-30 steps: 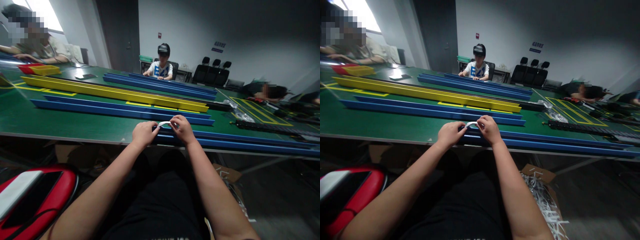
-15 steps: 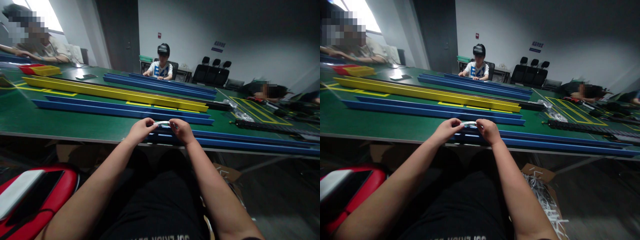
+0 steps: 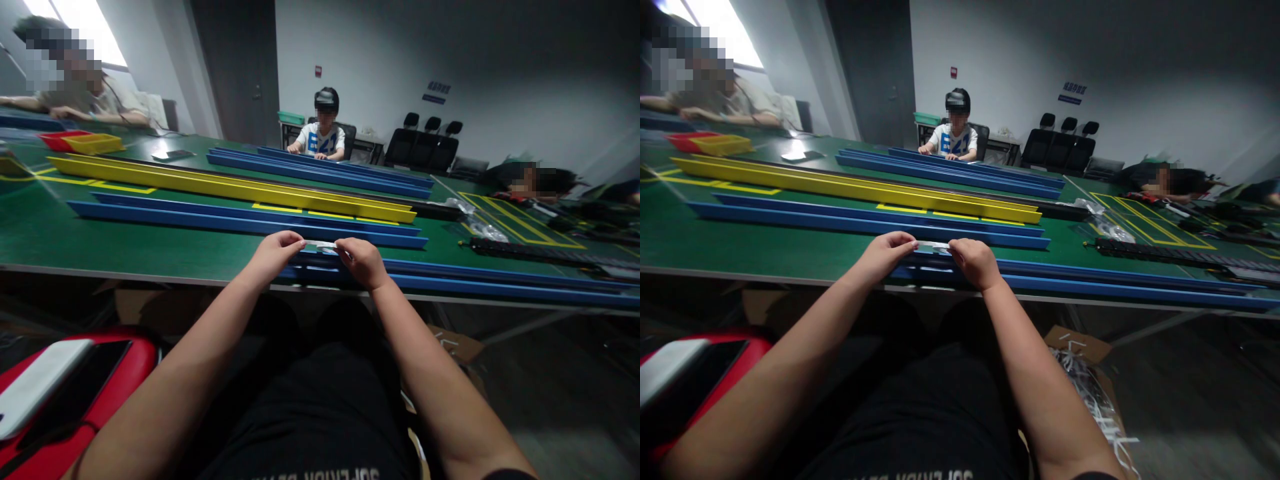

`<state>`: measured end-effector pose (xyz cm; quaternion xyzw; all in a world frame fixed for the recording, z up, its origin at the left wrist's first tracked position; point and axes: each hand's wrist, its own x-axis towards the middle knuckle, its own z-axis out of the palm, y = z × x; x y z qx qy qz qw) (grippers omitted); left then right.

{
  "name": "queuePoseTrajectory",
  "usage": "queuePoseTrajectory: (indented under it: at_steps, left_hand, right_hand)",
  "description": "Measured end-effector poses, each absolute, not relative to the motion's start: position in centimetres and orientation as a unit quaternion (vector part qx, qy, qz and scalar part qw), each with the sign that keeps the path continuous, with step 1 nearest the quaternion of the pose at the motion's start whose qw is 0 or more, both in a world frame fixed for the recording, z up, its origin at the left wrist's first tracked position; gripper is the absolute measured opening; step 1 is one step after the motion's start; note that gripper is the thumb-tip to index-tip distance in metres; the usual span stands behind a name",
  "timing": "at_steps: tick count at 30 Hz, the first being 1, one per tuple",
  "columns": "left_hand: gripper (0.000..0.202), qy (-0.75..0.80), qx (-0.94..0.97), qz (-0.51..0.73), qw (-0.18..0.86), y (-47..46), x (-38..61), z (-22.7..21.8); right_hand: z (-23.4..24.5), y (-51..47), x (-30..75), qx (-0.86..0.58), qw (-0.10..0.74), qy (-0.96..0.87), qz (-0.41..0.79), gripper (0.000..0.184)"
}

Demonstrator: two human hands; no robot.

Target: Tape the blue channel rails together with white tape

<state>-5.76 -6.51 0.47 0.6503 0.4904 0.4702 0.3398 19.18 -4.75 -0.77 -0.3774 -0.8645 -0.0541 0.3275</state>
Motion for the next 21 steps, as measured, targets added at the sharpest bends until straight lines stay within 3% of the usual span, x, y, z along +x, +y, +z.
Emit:
queuePoseTrajectory:
  at_steps: [8, 14, 21]
  left_hand:
    - [0.037, 0.550, 0.644, 0.444, 0.293, -6.3, -8.0, 0.3]
    - [0.038, 0.560, 0.628, 0.447, 0.304, -5.6, -10.0, -0.5]
    - [0.036, 0.568, 0.648, 0.402, 0.310, -5.1, -11.3, -0.7]
  right_hand:
    - [0.4, -4.4, 19.3, -0.334, 0.234, -0.907, -0.106, 0.035]
    - [5.4, -5.4, 19.2, -0.325, 0.140, -0.922, -0.156, 0.039]
    - [10.8, -7.4, 17.2, -0.330, -0.049, -0.934, -0.130, 0.035]
